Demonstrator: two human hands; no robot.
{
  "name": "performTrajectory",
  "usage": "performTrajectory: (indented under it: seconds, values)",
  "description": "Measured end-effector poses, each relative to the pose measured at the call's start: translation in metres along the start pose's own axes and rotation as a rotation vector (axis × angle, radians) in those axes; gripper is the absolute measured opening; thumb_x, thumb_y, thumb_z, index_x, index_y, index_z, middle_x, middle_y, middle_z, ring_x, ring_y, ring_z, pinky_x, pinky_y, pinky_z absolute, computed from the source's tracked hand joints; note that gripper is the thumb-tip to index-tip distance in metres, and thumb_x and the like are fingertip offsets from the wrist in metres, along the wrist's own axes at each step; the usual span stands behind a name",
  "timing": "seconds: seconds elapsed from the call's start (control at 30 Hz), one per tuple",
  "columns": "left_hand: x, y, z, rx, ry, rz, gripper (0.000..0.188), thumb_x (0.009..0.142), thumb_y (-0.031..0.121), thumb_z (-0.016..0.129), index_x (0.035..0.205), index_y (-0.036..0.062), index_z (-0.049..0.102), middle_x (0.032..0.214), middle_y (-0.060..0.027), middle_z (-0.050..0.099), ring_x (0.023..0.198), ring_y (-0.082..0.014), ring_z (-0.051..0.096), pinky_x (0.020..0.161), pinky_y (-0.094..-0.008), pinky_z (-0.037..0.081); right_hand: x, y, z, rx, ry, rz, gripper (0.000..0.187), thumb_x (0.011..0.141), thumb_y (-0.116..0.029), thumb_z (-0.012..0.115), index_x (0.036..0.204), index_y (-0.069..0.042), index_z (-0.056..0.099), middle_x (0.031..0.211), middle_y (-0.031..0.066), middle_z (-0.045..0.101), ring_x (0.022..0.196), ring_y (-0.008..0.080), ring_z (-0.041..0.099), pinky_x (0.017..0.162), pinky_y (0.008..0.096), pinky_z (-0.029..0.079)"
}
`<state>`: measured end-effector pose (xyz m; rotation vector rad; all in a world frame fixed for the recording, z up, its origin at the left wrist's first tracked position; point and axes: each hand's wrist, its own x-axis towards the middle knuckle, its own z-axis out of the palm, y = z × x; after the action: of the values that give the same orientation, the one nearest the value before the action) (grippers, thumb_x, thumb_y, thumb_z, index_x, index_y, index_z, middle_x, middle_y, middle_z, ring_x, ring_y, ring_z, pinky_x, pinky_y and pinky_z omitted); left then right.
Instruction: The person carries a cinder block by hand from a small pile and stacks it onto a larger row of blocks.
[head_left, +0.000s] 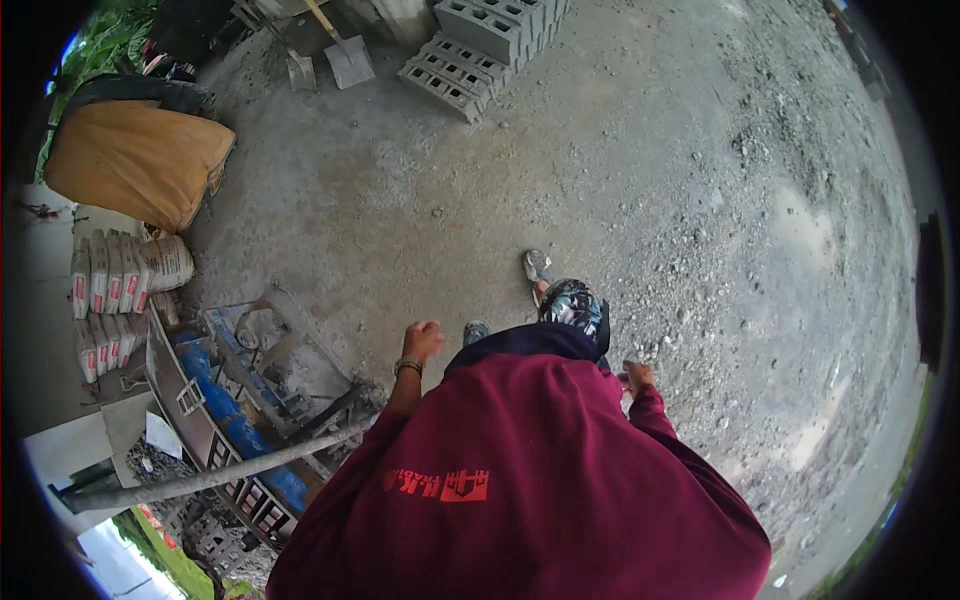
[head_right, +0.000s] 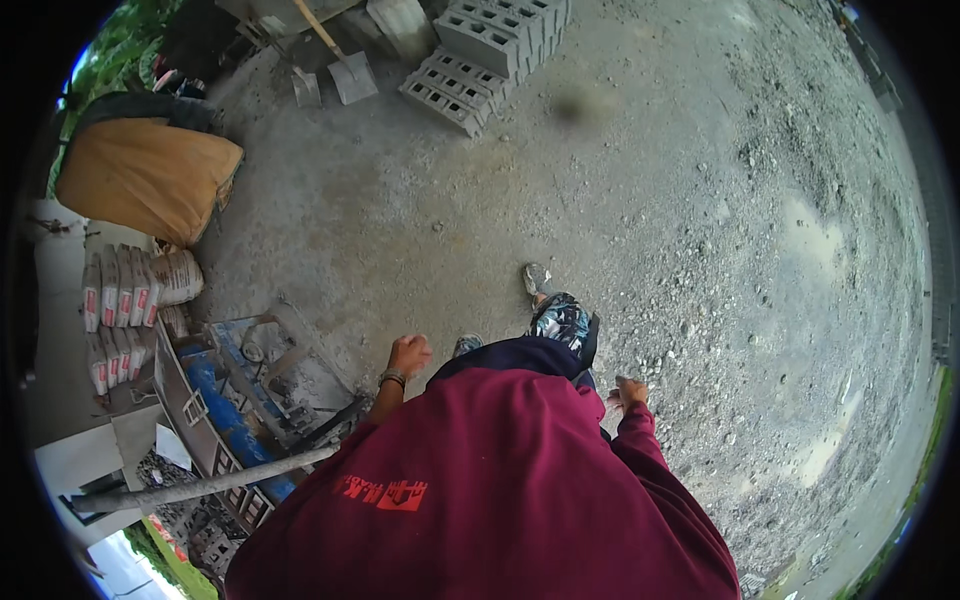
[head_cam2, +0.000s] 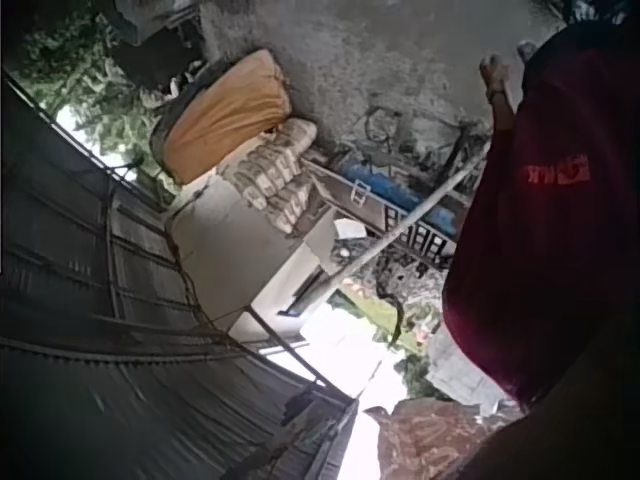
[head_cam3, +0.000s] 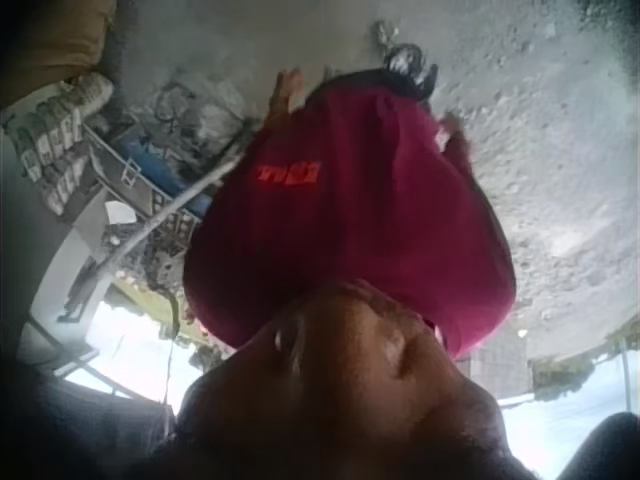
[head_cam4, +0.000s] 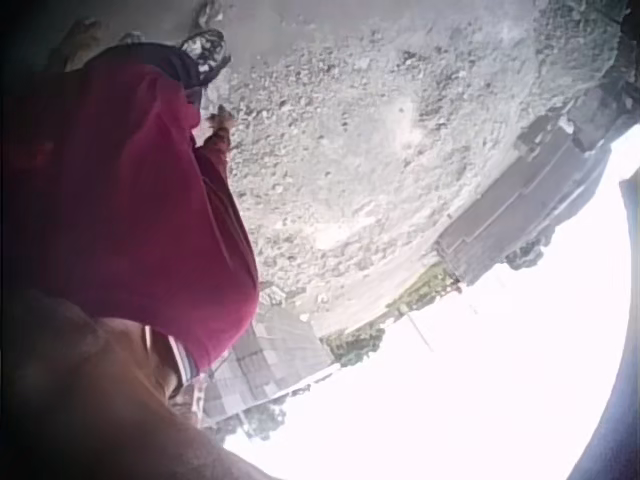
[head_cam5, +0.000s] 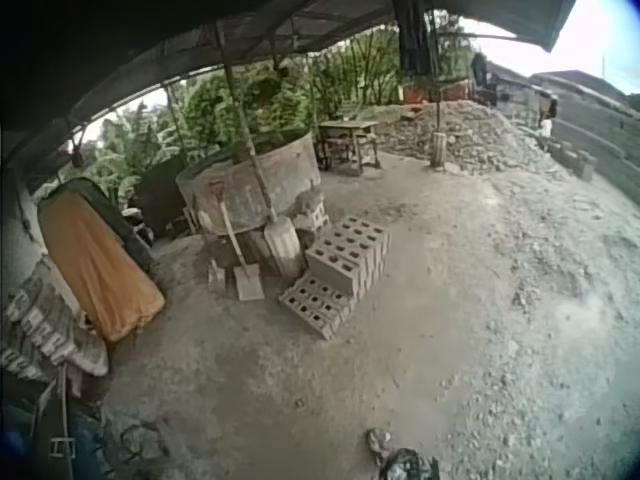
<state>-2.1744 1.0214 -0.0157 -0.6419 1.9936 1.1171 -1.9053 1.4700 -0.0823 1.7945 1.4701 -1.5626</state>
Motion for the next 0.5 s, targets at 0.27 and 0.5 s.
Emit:
performTrajectory:
  seconds: [0.27,0.5]
  values:
    - [0.047,0.062,-0.041,-0.329,0.038,-0.244,0.041,0.087,0.032,0.056,0.113,0.0004,0.057,0.090,-0.0153,0.068,0.070,-0.0227,0.066,0.058,-0.0353,0.050,0.081,-0.406,0.114,-0.446,-0.165,-0.533,0.039,0.084,-0.034,0.059,0.098,0.002,0.063,0.078,0.0145,0.067,0.055,0.0202,0.064,0.043,0.0306,0.045]
    - [0.145,0.178,-0.045,-0.419,0.084,-0.332,0.042,0.085,0.032,0.059,0.112,0.0004,0.056,0.092,-0.0171,0.068,0.073,-0.0259,0.067,0.060,-0.0367,0.051,0.072,-0.666,0.239,-0.359,-0.195,-0.699,0.043,0.085,-0.035,0.058,0.102,0.004,0.064,0.083,0.0153,0.068,0.065,0.0210,0.067,0.053,0.0319,0.049]
